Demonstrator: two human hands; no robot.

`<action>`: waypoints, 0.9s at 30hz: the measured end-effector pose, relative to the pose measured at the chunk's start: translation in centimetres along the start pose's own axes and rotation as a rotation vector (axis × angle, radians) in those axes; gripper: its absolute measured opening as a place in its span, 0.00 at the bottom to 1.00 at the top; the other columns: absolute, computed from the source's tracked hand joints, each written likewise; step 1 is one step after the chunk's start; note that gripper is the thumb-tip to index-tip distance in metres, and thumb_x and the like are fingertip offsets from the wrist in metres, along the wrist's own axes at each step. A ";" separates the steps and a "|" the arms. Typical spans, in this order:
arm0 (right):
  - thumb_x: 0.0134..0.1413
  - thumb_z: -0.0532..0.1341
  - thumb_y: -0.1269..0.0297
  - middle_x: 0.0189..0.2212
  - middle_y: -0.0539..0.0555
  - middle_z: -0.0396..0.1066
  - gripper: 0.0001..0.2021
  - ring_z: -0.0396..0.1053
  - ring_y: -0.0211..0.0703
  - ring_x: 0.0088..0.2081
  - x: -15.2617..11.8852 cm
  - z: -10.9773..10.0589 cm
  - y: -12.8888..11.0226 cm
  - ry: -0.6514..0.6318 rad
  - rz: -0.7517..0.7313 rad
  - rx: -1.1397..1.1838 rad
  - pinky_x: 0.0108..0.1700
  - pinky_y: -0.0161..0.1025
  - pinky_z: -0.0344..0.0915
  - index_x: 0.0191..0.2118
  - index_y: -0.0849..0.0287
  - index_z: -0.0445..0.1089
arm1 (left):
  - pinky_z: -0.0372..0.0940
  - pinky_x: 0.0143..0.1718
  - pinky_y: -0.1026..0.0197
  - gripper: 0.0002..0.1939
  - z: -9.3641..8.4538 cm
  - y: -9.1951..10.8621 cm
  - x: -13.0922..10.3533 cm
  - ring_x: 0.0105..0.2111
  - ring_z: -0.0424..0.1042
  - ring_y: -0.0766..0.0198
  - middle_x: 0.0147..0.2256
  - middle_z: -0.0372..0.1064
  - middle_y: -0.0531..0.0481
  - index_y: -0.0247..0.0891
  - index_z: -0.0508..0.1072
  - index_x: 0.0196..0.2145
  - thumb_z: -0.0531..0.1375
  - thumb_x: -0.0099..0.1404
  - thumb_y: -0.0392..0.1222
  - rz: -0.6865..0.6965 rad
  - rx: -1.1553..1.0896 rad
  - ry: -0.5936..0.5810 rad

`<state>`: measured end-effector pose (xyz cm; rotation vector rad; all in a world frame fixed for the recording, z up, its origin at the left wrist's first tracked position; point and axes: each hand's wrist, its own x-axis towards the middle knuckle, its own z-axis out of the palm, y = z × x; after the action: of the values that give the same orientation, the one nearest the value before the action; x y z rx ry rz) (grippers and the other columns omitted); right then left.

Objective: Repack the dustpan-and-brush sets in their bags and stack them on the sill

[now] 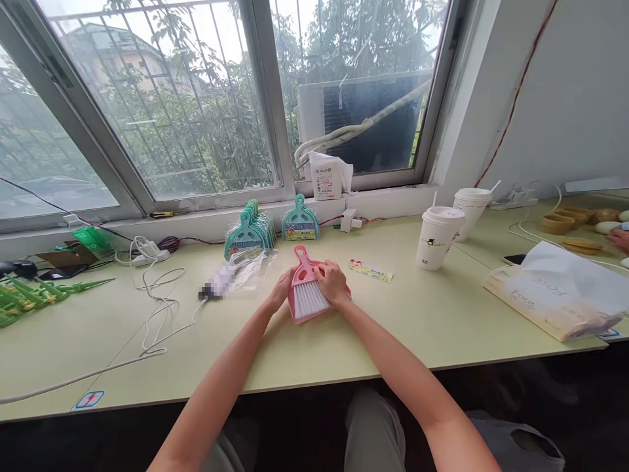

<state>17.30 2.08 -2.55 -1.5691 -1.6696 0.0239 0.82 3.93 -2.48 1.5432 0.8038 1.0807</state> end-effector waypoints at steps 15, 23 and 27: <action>0.64 0.49 0.58 0.34 0.57 0.67 0.16 0.63 0.46 0.39 -0.8 -2.2 -2.6 0.122 -0.171 -0.213 0.32 0.37 0.52 0.32 0.58 0.69 | 0.66 0.33 0.61 0.22 -0.2 2.7 -1.1 0.33 0.73 0.58 0.36 0.77 0.47 0.37 0.75 0.47 0.63 0.51 0.38 0.090 0.238 0.107; 0.61 0.53 0.55 0.34 0.56 0.65 0.16 0.61 0.41 0.32 -0.8 -4.2 -3.5 0.142 -0.242 -0.222 0.31 0.37 0.50 0.31 0.59 0.70 | 0.65 0.38 0.59 0.20 0.6 4.7 -1.8 0.35 0.73 0.56 0.39 0.77 0.48 0.42 0.77 0.47 0.58 0.57 0.36 0.232 0.443 0.287; 0.62 0.50 0.56 0.32 0.54 0.63 0.18 0.60 0.37 0.28 0.0 -6.7 -3.0 0.239 -0.214 -0.224 0.30 0.36 0.49 0.29 0.60 0.71 | 0.65 0.40 0.57 0.21 -0.8 4.9 -1.2 0.35 0.73 0.56 0.37 0.77 0.45 0.42 0.75 0.50 0.56 0.58 0.35 0.156 0.592 0.537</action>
<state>18.53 -1.99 3.45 -1.4783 -1.6820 -0.4581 -0.49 2.02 2.02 1.8419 1.4894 1.4909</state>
